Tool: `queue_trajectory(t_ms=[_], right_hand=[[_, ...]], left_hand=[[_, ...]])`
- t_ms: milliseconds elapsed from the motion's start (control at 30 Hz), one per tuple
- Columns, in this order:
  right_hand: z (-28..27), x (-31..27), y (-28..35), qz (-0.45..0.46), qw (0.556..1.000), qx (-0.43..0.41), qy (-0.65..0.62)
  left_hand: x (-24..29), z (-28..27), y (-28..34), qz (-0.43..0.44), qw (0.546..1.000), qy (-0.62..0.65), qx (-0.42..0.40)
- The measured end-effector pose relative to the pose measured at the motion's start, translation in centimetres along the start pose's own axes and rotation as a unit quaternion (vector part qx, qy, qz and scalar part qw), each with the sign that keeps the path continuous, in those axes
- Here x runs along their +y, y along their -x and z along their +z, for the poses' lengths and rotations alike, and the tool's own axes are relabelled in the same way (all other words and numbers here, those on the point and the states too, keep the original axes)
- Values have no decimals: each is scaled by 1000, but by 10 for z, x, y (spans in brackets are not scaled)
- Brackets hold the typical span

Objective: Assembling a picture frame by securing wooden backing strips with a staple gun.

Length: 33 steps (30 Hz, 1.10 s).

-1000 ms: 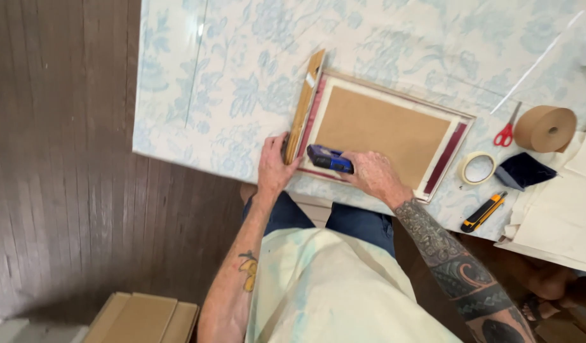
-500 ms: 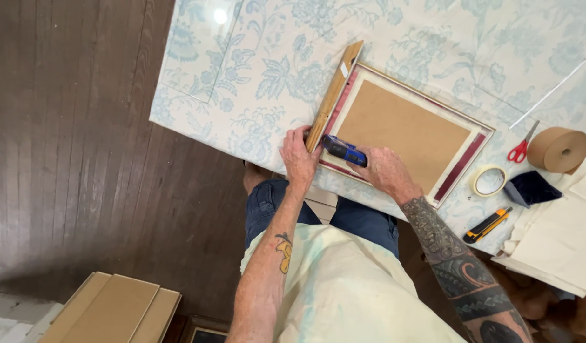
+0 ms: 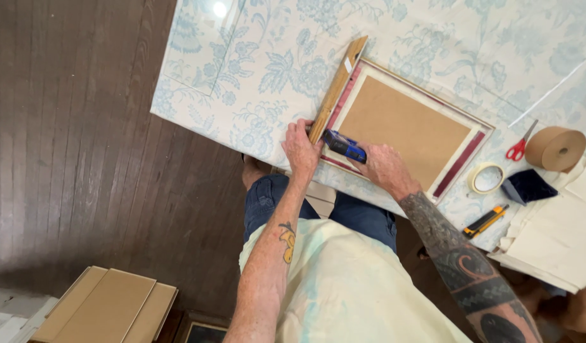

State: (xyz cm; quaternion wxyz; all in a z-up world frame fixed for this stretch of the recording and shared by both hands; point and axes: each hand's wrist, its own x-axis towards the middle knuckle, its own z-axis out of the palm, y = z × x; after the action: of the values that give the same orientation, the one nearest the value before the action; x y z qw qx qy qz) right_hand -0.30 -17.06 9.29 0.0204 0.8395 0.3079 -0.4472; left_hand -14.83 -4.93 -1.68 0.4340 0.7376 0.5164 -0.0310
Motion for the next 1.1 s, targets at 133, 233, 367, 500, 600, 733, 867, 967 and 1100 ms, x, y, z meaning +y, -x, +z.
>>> queue_trajectory(t_ms=[133,233,367,500,600,733,867,967,1100], right_hand=[[-5,-6,1,11,1000,0,27],[-5,-5,-1,16,1000,4,19],[-1,-5,-1,20,999,1,40],[-10,-14,3,22,999,-9,44],[-15,-14,2,13,999,-2,35],[-9,-9,-3,14,999,-9,40],[4,2,-12,14,997,-18,67],[20,16,-20,22,997,-21,75],[-6,5,-2,0,999,-1,52]], left_hand=[[11,-6,-2,6,1000,10,11],[19,-10,-3,2,1000,14,14],[16,-5,-3,-11,1000,3,17],[15,-7,-2,-15,1000,-12,8],[17,-6,-6,-17,1000,-22,7],[21,-10,-6,-18,999,-34,-6],[28,-13,-6,-19,999,-46,-12],[24,-9,-8,-28,998,-55,-19],[31,-16,-5,-13,998,-52,-18]])
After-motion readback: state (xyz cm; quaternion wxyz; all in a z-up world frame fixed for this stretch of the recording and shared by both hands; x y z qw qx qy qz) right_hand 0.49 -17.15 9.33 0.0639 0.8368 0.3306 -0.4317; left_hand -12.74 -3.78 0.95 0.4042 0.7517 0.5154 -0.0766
